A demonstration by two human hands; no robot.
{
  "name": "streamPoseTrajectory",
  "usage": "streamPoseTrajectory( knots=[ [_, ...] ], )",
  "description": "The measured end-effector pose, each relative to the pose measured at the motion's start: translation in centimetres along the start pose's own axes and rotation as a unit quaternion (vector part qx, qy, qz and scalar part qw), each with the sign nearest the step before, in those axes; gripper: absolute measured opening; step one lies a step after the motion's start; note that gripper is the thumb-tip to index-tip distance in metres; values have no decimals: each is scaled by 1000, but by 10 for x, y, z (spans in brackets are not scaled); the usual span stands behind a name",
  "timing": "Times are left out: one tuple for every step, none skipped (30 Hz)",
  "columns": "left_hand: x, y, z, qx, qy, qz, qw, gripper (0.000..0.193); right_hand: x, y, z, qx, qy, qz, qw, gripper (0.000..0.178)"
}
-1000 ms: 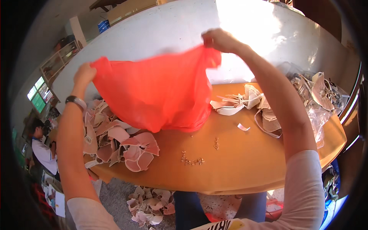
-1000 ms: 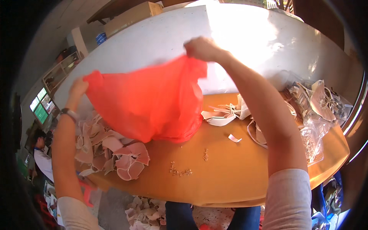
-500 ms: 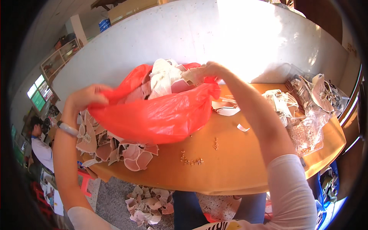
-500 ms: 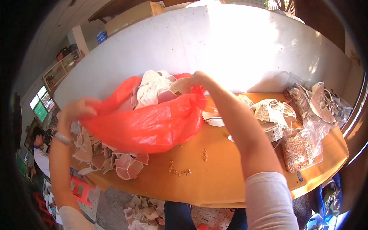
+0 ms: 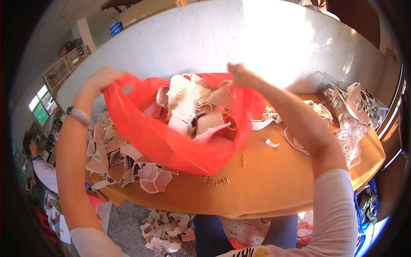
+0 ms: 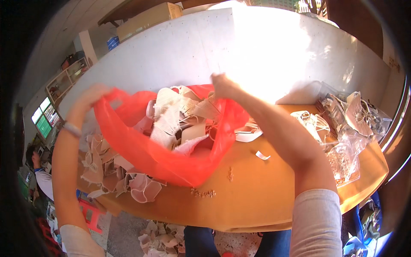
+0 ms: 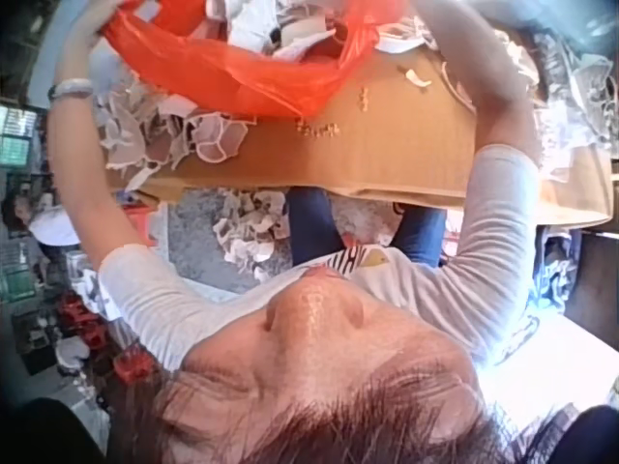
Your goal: Hand-assembling shoe uppers by folding material and attaching decorative beads.
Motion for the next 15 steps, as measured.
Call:
streamPoseTrajectory(
  knots=[
    [-18, -38, 4, -20, 156, -33, 987, 29, -127, -46, 21, -86, 44, -106, 990, 41],
    [21, -38, 30, -56, 268, 26, 961, 29, -84, -60, 24, -13, 181, -37, 983, 32],
    [36, -40, 51, -65, 258, 37, 963, 29, -59, -69, 45, 3, 267, 7, 964, 23],
    [38, -49, 71, -158, 368, 30, 916, 29, -55, -78, 76, -12, 301, 12, 953, 15],
    [38, -55, 83, -242, 472, 21, 848, 29, -48, -85, 106, -33, 308, 6, 951, 9],
    [34, -58, 85, -240, 474, 18, 847, 29, -41, -89, 125, -86, 94, -88, 988, 9],
    [29, -56, 92, -246, 485, -23, 839, 29, -32, -91, 142, -178, -125, -151, 964, 10],
    [25, -59, 91, -248, 499, -66, 828, 30, -34, -94, 145, -246, -418, -200, 851, 12],
    [27, -58, 95, -231, 476, -88, 844, 30, -27, -101, 140, -243, -422, -199, 850, 12],
    [31, -59, 93, -233, 472, -85, 846, 30, -21, -107, 135, -227, -381, -215, 870, 13],
    [39, -60, 91, -275, 449, -75, 847, 29, -17, -112, 131, -217, -363, -221, 879, 14],
    [47, -60, 90, -316, 428, -67, 844, 29, -18, -118, 127, -208, -341, -229, 888, 17],
    [53, -59, 92, -317, 427, -66, 845, 29, -20, -122, 132, -310, -400, -205, 838, 18],
    [58, -54, 100, -345, 410, -113, 837, 27, -22, -126, 139, -407, -451, -179, 774, 20],
    [42, -72, 94, -356, 416, -182, 817, 26, -58, -146, 156, -499, -420, -104, 751, 21]
  ],
)
Point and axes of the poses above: each hand's wrist, its own y-axis away from the middle knuckle, its own z-axis out of the back of the hand, x = y × z, the point moved 3 cm from there along -y, towards the middle knuckle, and after that the axes turned 13 degrees about -y, right-handed, at the moved point
